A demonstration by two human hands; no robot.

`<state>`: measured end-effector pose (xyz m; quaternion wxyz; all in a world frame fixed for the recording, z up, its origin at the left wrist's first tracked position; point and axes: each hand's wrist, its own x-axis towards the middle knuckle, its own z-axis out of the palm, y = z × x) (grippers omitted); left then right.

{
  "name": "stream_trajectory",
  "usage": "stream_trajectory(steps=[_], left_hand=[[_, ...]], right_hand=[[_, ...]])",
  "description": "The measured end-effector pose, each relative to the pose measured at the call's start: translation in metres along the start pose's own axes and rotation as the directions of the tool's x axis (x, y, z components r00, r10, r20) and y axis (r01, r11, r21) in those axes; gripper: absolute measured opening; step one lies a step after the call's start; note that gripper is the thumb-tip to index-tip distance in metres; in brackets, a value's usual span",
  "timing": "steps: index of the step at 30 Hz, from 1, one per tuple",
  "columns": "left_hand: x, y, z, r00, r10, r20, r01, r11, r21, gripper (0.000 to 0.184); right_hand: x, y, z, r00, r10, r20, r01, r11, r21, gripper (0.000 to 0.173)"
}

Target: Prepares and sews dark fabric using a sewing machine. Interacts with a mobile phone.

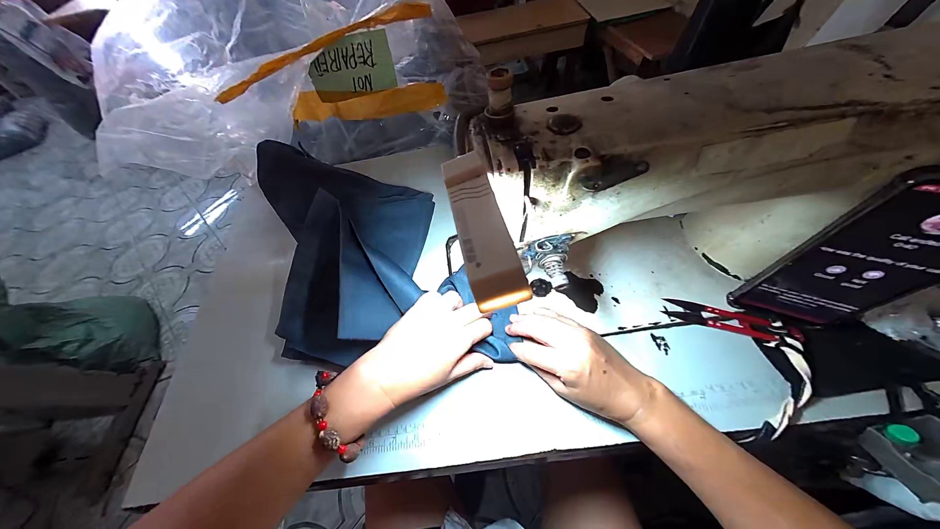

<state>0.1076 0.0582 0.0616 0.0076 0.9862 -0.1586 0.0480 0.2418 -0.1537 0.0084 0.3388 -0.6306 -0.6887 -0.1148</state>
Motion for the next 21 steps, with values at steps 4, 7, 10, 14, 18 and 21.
stream_trajectory(steps=[4, 7, 10, 14, 18, 21], left_hand=[[0.001, 0.001, 0.005, 1.000, -0.018, -0.025, 0.015, 0.992, -0.126, 0.047], [0.003, 0.000, -0.001, 1.000, -0.026, 0.008, 0.027, 0.992, -0.120, 0.054], [0.003, 0.006, 0.002, 0.999, -0.040, 0.010, 0.041, 0.992, -0.117, 0.052], [0.005, 0.013, 0.006, 0.997, -0.077, -0.023, 0.074, 0.991, -0.112, 0.050], [0.004, 0.015, 0.009, 0.992, -0.117, -0.035, 0.111, 0.983, -0.146, 0.053], [0.004, 0.015, 0.009, 0.991, -0.130, -0.028, 0.124, 0.978, -0.168, 0.055]], right_hand=[[-0.001, 0.001, 0.001, 1.000, 0.016, 0.023, -0.016, 1.000, 0.020, 0.022], [0.000, 0.002, -0.003, 0.999, 0.013, 0.041, -0.014, 1.000, 0.019, 0.024], [0.000, 0.001, -0.006, 0.999, 0.022, 0.039, -0.022, 1.000, 0.004, 0.025], [-0.004, 0.002, -0.006, 0.997, 0.059, 0.043, -0.059, 0.998, 0.009, 0.024], [-0.002, 0.002, -0.008, 0.993, 0.080, 0.089, -0.086, 0.995, 0.059, 0.023], [0.000, 0.002, -0.008, 0.994, 0.058, 0.088, -0.066, 0.995, 0.081, 0.023]])
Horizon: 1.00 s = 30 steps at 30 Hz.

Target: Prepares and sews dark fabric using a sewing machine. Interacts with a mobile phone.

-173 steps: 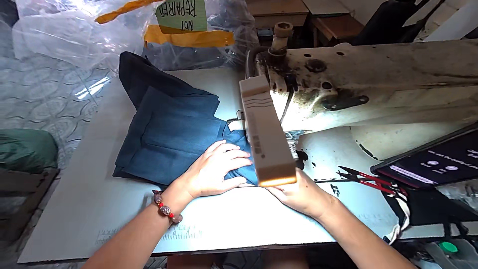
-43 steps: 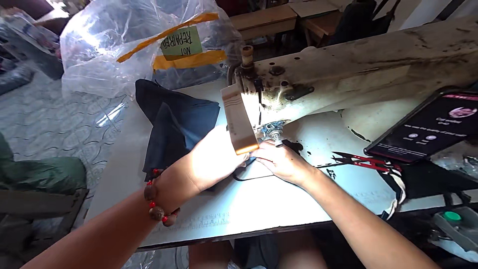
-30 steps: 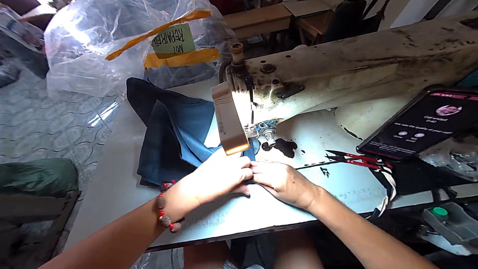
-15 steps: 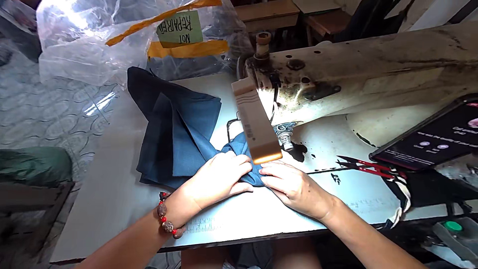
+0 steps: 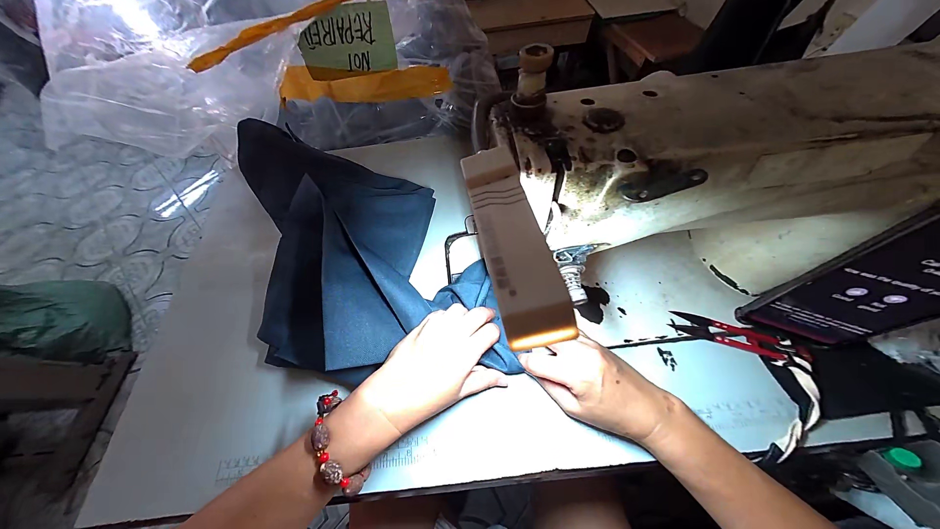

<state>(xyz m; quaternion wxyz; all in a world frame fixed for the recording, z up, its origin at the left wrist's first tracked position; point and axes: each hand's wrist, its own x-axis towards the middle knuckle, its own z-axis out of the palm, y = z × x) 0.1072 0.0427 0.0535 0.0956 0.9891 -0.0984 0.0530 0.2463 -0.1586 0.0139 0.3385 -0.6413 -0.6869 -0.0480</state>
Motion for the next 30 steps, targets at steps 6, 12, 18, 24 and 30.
stream_trajectory(steps=[6, 12, 18, 24, 30], left_hand=[[0.003, 0.001, 0.002, 1.000, -0.004, 0.012, 0.005, 0.999, -0.053, 0.057], [0.002, 0.005, 0.008, 0.999, -0.001, -0.052, 0.000, 1.000, -0.018, 0.058], [0.003, 0.001, 0.011, 0.998, -0.029, -0.048, 0.029, 1.000, -0.002, 0.062], [0.019, -0.018, -0.013, 0.997, -0.072, 0.020, 0.071, 0.996, 0.056, 0.054], [0.020, -0.021, -0.049, 1.000, 0.016, -0.018, -0.009, 0.951, 0.309, 0.018]], right_hand=[[-0.002, -0.001, 0.003, 0.998, -0.036, -0.046, 0.033, 0.998, -0.055, 0.021], [0.000, 0.003, 0.000, 0.997, -0.071, -0.035, 0.067, 0.992, -0.108, 0.025], [0.006, 0.006, -0.004, 0.996, -0.089, -0.010, 0.088, 0.992, -0.087, 0.022], [0.023, 0.029, 0.002, 0.997, -0.077, -0.031, 0.075, 0.995, -0.065, 0.022], [0.025, 0.036, 0.005, 0.998, -0.043, -0.055, 0.043, 0.999, 0.001, 0.020]])
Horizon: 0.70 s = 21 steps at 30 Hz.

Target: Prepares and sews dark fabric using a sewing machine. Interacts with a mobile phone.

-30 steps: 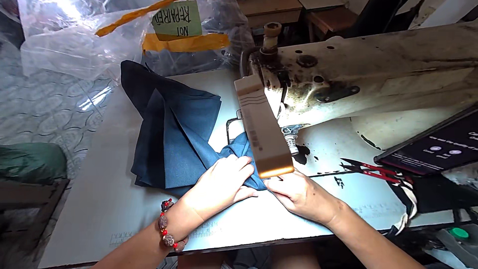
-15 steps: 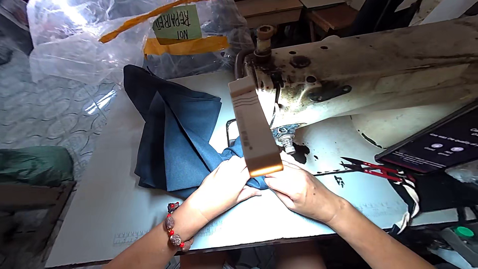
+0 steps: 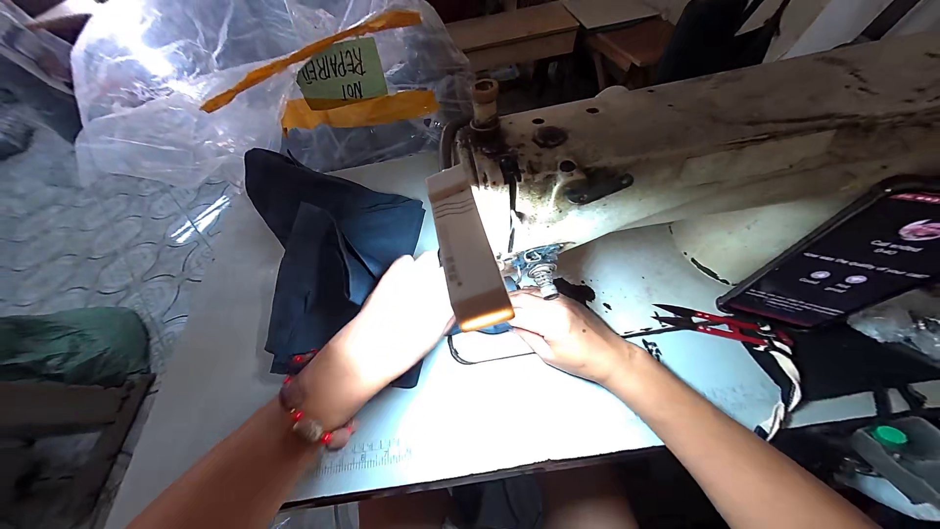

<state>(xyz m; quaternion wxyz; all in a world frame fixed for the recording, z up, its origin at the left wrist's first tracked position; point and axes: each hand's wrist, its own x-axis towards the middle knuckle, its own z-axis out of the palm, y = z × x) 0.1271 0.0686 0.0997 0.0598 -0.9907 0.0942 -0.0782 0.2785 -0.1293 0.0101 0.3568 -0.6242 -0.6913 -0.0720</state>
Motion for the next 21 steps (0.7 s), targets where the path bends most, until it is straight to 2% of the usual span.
stream_trajectory(steps=[2, 4, 8, 12, 17, 21], left_hand=[[-0.002, 0.022, -0.016, 0.993, 0.096, 0.068, -0.090, 0.992, -0.088, 0.024], [-0.001, 0.040, -0.016, 0.985, 0.169, 0.040, -0.162, 0.976, -0.148, 0.021], [-0.003, 0.031, 0.009, 0.969, 0.248, -0.017, -0.244, 0.937, -0.252, 0.021], [-0.015, 0.021, 0.028, 0.994, 0.111, 0.011, -0.107, 0.978, -0.177, 0.044], [-0.021, 0.026, 0.035, 0.998, 0.054, 0.034, -0.047, 0.982, -0.186, 0.045], [-0.012, 0.015, 0.033, 1.000, 0.014, 0.025, -0.010, 0.988, -0.157, 0.047]], right_hand=[[-0.003, 0.002, 0.000, 1.000, -0.028, 0.013, 0.028, 1.000, 0.014, 0.021], [-0.008, -0.006, -0.001, 0.998, -0.065, 0.024, 0.065, 0.998, -0.004, 0.022], [-0.021, -0.032, -0.002, 0.999, -0.041, 0.032, 0.041, 0.999, -0.010, 0.024], [-0.024, -0.035, -0.003, 1.000, -0.015, 0.022, 0.016, 1.000, -0.016, 0.025], [-0.022, -0.033, -0.002, 0.999, -0.022, 0.024, 0.023, 0.999, -0.024, 0.024], [-0.012, -0.024, -0.003, 1.000, 0.011, 0.029, -0.011, 1.000, -0.006, 0.024]])
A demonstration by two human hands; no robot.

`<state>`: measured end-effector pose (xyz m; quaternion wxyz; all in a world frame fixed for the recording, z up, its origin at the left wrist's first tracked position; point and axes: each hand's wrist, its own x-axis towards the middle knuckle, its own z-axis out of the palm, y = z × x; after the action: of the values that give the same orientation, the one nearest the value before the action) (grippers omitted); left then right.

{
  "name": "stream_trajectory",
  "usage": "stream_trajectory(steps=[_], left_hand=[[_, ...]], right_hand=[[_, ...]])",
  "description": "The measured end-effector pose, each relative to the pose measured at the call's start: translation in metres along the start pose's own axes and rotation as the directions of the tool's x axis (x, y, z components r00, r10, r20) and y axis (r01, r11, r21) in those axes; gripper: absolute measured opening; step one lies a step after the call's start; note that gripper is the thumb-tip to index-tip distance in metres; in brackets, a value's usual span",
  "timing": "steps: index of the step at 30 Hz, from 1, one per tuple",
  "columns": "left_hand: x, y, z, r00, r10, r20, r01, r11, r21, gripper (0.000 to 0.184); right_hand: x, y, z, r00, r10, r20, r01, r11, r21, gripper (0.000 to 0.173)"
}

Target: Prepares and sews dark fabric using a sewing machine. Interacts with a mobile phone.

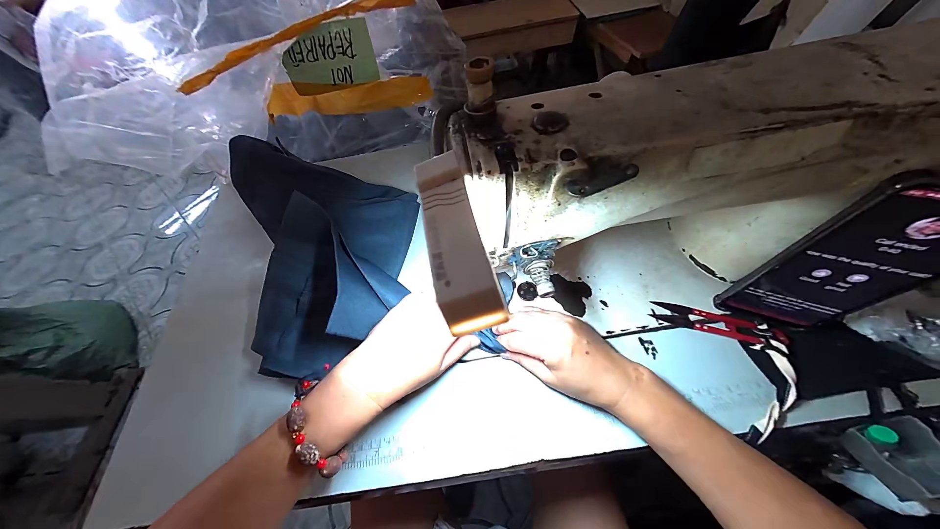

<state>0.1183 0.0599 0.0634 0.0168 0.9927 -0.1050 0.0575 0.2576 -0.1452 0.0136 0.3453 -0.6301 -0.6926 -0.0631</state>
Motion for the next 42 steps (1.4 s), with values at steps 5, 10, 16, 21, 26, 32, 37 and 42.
stream_trajectory(steps=[5, 10, 16, 21, 26, 32, 37, 42], left_hand=[[0.008, -0.011, -0.013, 0.997, -0.074, -0.016, 0.075, 0.987, 0.143, 0.033], [0.005, 0.023, -0.030, 0.988, 0.152, 0.031, -0.151, 0.988, -0.023, 0.029], [-0.004, 0.011, -0.012, 0.997, 0.081, 0.014, -0.081, 0.996, 0.033, 0.044], [-0.012, 0.018, 0.005, 0.994, 0.105, -0.036, -0.107, 0.994, -0.040, 0.033], [-0.009, 0.009, 0.010, 0.994, 0.093, -0.062, -0.093, 0.996, -0.010, 0.035], [0.007, 0.004, 0.010, 0.989, 0.085, -0.123, -0.079, 0.996, 0.049, 0.018], [0.010, 0.001, 0.019, 0.983, 0.092, -0.156, -0.087, 0.995, 0.043, 0.024], [0.007, 0.004, 0.027, 0.970, 0.030, -0.240, -0.024, 0.999, 0.025, 0.031]], right_hand=[[0.015, 0.022, 0.002, 1.000, -0.013, -0.004, 0.014, 0.998, 0.063, 0.022], [0.009, 0.018, 0.003, 1.000, -0.031, -0.004, 0.031, 0.999, 0.041, 0.023], [-0.009, -0.011, 0.004, 0.999, -0.006, -0.044, 0.003, 0.998, -0.061, 0.024], [-0.013, -0.014, 0.004, 0.999, -0.008, -0.051, 0.005, 0.998, -0.057, 0.022], [-0.003, -0.004, 0.002, 0.999, 0.024, -0.035, -0.026, 0.998, -0.053, 0.022], [0.013, 0.018, 0.004, 0.999, 0.001, -0.039, 0.000, 1.000, 0.018, 0.020], [0.006, 0.011, 0.003, 0.997, 0.050, -0.052, -0.050, 0.999, 0.002, 0.019], [0.008, 0.008, 0.002, 0.994, 0.077, -0.076, -0.075, 0.997, 0.023, 0.018]])
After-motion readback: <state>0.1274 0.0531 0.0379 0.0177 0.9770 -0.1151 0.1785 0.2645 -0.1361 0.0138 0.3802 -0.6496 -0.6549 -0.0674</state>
